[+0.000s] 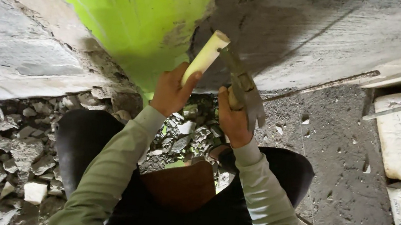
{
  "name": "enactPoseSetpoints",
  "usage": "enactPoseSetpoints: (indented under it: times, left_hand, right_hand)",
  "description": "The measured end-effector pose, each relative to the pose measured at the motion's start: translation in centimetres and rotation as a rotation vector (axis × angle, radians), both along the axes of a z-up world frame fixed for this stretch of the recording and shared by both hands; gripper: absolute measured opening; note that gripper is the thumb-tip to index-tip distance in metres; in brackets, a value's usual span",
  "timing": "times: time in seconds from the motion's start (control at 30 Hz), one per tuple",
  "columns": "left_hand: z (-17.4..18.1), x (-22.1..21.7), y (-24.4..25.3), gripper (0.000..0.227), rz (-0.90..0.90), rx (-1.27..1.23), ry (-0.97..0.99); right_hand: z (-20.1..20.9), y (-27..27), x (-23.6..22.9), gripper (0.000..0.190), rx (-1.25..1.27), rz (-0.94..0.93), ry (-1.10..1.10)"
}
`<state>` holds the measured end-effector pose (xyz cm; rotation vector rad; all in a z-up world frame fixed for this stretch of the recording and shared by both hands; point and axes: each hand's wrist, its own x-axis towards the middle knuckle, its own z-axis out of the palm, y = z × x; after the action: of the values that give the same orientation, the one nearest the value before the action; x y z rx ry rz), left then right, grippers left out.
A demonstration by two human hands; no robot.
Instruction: Use a hammer and chisel to chip a channel into a concrete wall.
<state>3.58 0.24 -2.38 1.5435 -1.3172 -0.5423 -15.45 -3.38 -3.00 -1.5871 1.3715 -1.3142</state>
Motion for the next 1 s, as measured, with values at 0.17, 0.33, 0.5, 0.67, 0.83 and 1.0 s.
enactPoseSetpoints:
  times: [0.17, 0.33, 0.5, 0.67, 0.83, 1.0]
  left_hand:
    - [0.3, -0.4, -0.6, 0.04, -0.016, -0.022, 0.018]
    - [-2.4, 1.0, -4.3, 0.041, -0.028, -0.039, 0.038]
    - [1.1, -1.5, -0.7, 0.036, -0.054, -0.064, 0.098]
    - [-1.5, -1.2, -1.7, 0.034, -0.052, -0.047, 0.19]
    - [-3.1, -1.4, -2.8, 0.03, -0.006, 0.078, 0.311]
    - [-2.5, -1.5, -3.6, 0.019, -0.027, 0.054, 0.462]
  right_hand:
    - [-0.4, 0.2, -0.2, 0.021, -0.053, -0.008, 0.079]
    - [-3.3, -4.3, -3.5, 0.022, -0.101, -0.012, 0.158]
    - [-2.6, -0.1, 0.1, 0.02, -0.378, -0.107, 0.687]
    - [-7.2, -1.1, -1.9, 0.025, -0.63, -0.069, 0.33]
    - [-0.8, -0.1, -0.4, 0.021, -0.472, 0.121, 0.085]
    - [0.2, -0.5, -0.1, 0.048, -0.734, 0.219, 0.623]
